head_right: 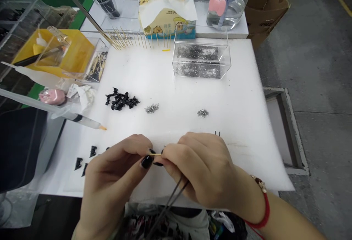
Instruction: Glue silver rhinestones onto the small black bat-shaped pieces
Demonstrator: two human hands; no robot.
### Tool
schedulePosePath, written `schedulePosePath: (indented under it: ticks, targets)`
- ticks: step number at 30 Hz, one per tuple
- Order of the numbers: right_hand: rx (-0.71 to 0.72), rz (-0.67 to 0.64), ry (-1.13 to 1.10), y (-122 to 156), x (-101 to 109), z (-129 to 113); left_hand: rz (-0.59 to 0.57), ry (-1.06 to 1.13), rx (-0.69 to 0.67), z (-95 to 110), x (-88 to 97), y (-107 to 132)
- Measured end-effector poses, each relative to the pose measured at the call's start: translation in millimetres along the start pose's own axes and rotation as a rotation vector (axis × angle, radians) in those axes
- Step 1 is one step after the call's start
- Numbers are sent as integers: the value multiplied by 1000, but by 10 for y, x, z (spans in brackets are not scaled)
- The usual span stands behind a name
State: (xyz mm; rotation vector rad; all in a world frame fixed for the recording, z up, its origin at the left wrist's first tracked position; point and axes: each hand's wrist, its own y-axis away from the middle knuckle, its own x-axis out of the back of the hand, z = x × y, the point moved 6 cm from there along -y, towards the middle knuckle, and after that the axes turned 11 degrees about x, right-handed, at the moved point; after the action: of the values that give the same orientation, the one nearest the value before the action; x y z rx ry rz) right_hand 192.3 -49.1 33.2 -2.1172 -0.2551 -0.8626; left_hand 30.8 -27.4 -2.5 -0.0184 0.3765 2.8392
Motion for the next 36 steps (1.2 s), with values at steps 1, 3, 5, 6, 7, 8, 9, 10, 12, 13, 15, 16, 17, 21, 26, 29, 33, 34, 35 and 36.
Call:
schedulePosePath:
  ticks: [1,3,5,6,7,8,9,10,12,13,15,16,17,21,26,29,33,34,35,36]
  targets:
    - [-2,5,4,1,-2,1,2,3,1,1,-2,-1]
    - [3,15,27,0,-1,-5,3,17,-9,10,-7,-4]
    - [14,16,63,-2,2,-21,7,34,-12,13,-8,-8]
    - [18,14,78,0,3,-32,9,41,-11,14,-8,-10]
    - [21,10,92,4,3,-43,12,47,-7,14,-7,-11]
    - [26,6,104,10,3,-57,17,51,3,10,-4,-11]
    - [32,3,116,19,3,-72,22,54,14,5,0,-10]
    - [41,1,128,29,3,-88,28,56,23,2,6,-7]
    - [60,-3,153,48,0,-115,31,59,35,-4,12,-1]
    - [66,-5,165,55,-2,-123,31,58,39,-6,14,0]
    - [66,-10,176,59,-10,-124,31,55,31,-5,15,2]
    - [63,-8,176,55,-12,-121,33,52,33,-8,15,0]
    - [58,-8,176,50,-15,-115,34,49,33,-10,14,-3]
    - [52,-16,152,20,-20,-105,24,42,38,-18,7,-9]
    - [63,-6,149,14,4,-120,28,23,16,-8,7,-2]
    - [44,-12,165,20,-2,-117,28,22,5,-4,4,-1]
    - [36,4,193,33,-2,-138,30,35,1,-7,4,-5]
    - [34,9,204,39,1,-145,29,37,2,-8,5,-5]
    - [37,17,217,45,7,-156,29,39,5,-9,5,-6]
    - [42,25,229,51,13,-166,27,39,7,-10,5,-5]
